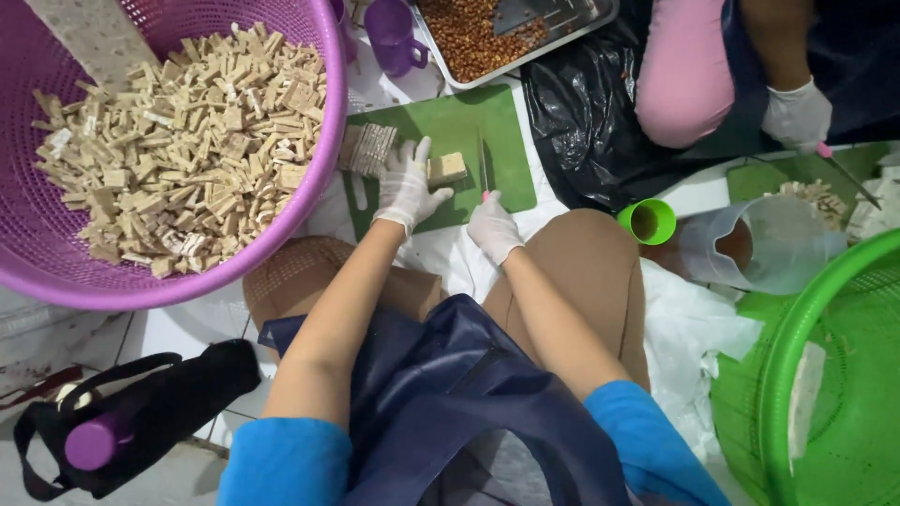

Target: Slicing rectangular food blocks into thin strips using a knife on a cutting board

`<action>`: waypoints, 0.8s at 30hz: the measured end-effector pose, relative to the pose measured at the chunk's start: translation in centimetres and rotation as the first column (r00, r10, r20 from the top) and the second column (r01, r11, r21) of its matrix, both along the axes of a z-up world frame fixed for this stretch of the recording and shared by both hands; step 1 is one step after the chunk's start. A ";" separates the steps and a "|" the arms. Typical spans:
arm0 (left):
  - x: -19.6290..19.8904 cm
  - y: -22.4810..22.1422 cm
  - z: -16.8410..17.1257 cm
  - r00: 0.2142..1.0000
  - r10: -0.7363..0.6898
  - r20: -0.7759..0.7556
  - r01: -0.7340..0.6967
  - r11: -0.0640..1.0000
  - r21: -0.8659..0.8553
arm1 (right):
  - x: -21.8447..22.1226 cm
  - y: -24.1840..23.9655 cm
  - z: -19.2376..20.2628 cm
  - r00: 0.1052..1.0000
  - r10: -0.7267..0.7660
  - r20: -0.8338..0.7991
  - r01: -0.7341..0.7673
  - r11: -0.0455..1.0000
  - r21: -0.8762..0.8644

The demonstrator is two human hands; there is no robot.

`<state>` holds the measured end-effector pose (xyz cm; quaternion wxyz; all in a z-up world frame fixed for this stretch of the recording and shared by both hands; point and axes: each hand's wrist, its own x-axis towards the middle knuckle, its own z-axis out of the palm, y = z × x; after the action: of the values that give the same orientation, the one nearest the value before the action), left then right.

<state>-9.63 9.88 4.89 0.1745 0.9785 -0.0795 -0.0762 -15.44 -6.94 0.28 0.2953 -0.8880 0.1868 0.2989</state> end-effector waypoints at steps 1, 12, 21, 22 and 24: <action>0.0 0.0 -0.4 0.999 -0.004 -0.036 0.004 1.000 -0.012 | -0.2 0.1 -0.4 1.000 -0.004 0.000 0.004 1.000 -0.006; 2.6 -3.0 -7.8 0.986 0.166 0.024 -0.165 0.986 -0.021 | -3.4 1.0 -4.9 0.538 0.521 0.662 0.085 0.748 -0.658; 3.4 -3.9 -13.2 0.975 0.208 0.080 -0.203 0.977 -0.061 | -1.7 0.9 -2.8 0.976 0.189 0.107 -0.169 0.970 -0.175; 3.3 -3.9 -13.5 0.973 0.207 0.098 -0.202 0.978 -0.060 | -1.3 0.4 -6.1 0.980 0.190 0.056 -0.183 0.977 -0.110; 2.6 -4.0 -13.2 0.974 0.204 0.104 -0.198 0.978 -0.059 | -1.6 -0.1 -9.2 0.982 0.189 -0.006 -0.189 0.981 -0.043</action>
<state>-6.99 5.91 -8.34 0.2003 0.9797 0.0087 -0.0027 -17.01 -7.04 -8.90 0.2461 -0.9076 0.1085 0.3224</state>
